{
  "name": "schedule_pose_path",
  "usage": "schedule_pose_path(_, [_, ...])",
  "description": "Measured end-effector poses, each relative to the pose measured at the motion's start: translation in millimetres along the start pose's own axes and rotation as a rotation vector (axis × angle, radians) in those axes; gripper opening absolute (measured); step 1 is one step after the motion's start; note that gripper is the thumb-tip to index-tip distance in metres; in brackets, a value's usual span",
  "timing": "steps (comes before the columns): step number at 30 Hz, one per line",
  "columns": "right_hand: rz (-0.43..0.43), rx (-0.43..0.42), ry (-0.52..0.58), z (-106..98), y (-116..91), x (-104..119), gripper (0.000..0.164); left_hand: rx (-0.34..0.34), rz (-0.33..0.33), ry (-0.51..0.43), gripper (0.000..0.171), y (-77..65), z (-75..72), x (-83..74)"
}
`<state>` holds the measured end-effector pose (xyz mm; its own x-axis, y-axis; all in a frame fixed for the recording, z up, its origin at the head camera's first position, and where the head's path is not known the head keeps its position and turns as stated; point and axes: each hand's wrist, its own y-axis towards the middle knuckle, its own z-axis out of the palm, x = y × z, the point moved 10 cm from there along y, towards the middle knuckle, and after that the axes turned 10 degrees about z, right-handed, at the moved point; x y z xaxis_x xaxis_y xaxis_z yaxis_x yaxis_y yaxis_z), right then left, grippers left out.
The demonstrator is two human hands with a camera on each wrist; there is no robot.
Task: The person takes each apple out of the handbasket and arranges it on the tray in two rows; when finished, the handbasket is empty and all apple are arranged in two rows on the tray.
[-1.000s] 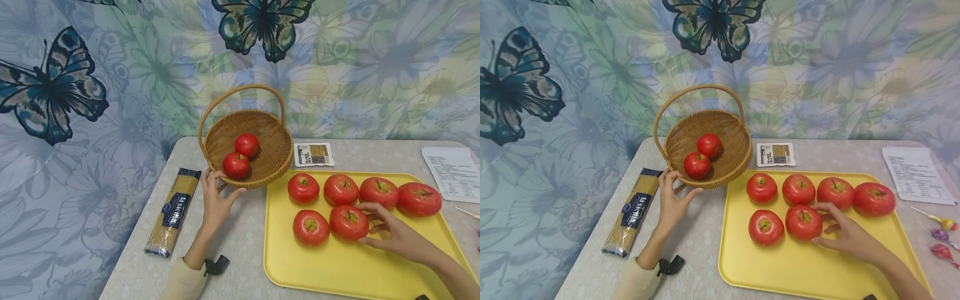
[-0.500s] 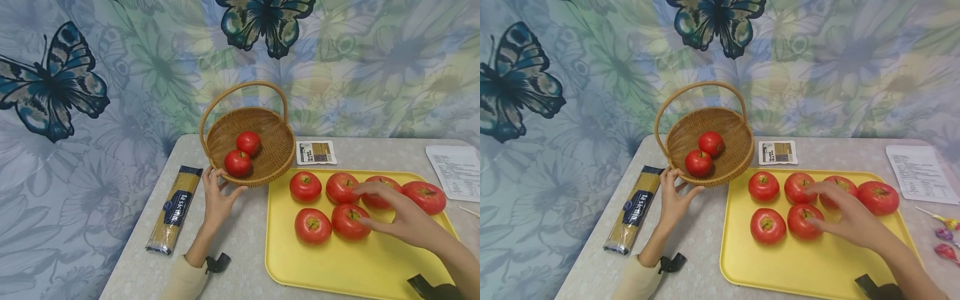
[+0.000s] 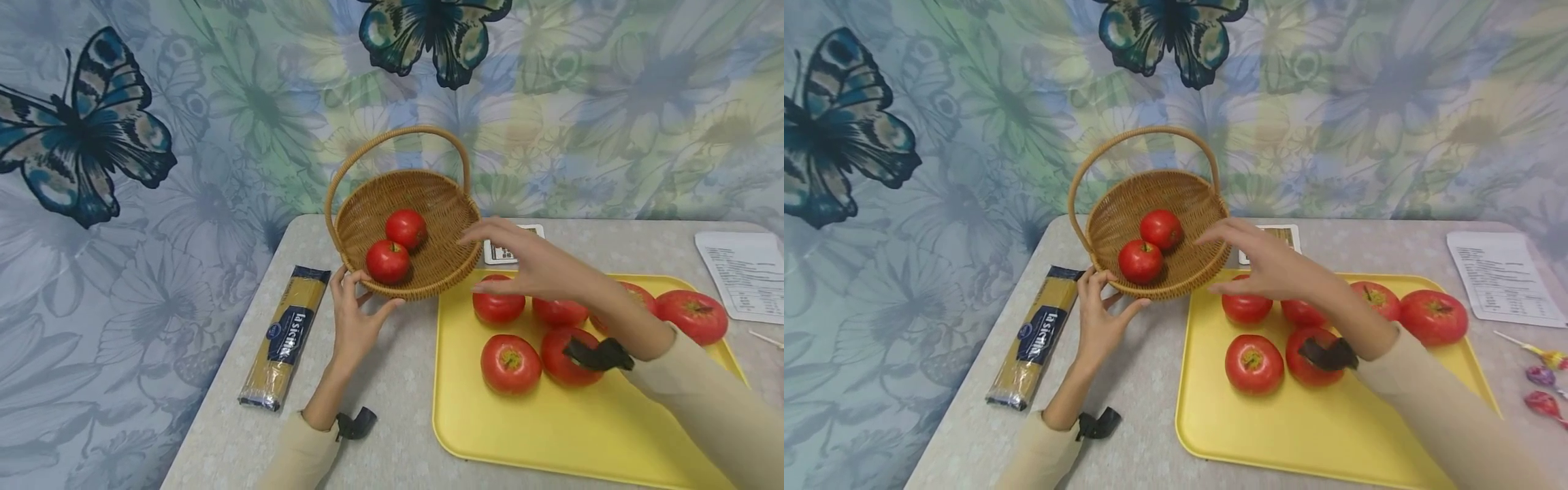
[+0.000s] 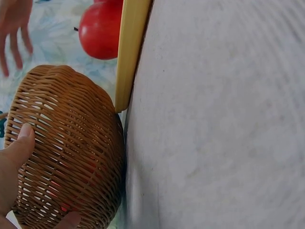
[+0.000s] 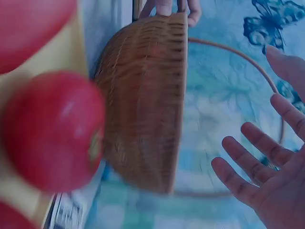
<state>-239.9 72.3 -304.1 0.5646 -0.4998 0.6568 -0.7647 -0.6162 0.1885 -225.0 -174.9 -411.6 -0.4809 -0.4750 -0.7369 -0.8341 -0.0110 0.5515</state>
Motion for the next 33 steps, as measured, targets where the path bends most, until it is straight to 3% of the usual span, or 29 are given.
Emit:
schedule_pose_path(5, [-0.034,0.093,0.031,29.1,52.7,7.7,0.067,0.005,-0.008,-0.002,0.066,-0.7,0.1,2.2])
schedule_pose_path(13, [0.088,0.275,0.034,79.1,103.3,-15.8,0.071,0.010,-0.009,-0.005,0.065,-3.1,0.2,2.8])
schedule_pose_path(19, [0.128,0.346,0.002,103.5,126.6,-22.2,0.075,0.005,-0.012,-0.028,0.063,-0.1,-1.6,-6.2])
schedule_pose_path(23, [0.145,0.339,-0.008,115.2,138.9,-25.5,0.070,0.003,-0.013,-0.017,0.062,-0.8,-0.8,2.6])
schedule_pose_path(33, [0.136,0.340,-0.063,134.9,149.6,-33.5,0.061,0.013,0.007,-0.008,0.065,0.5,-1.7,2.3])
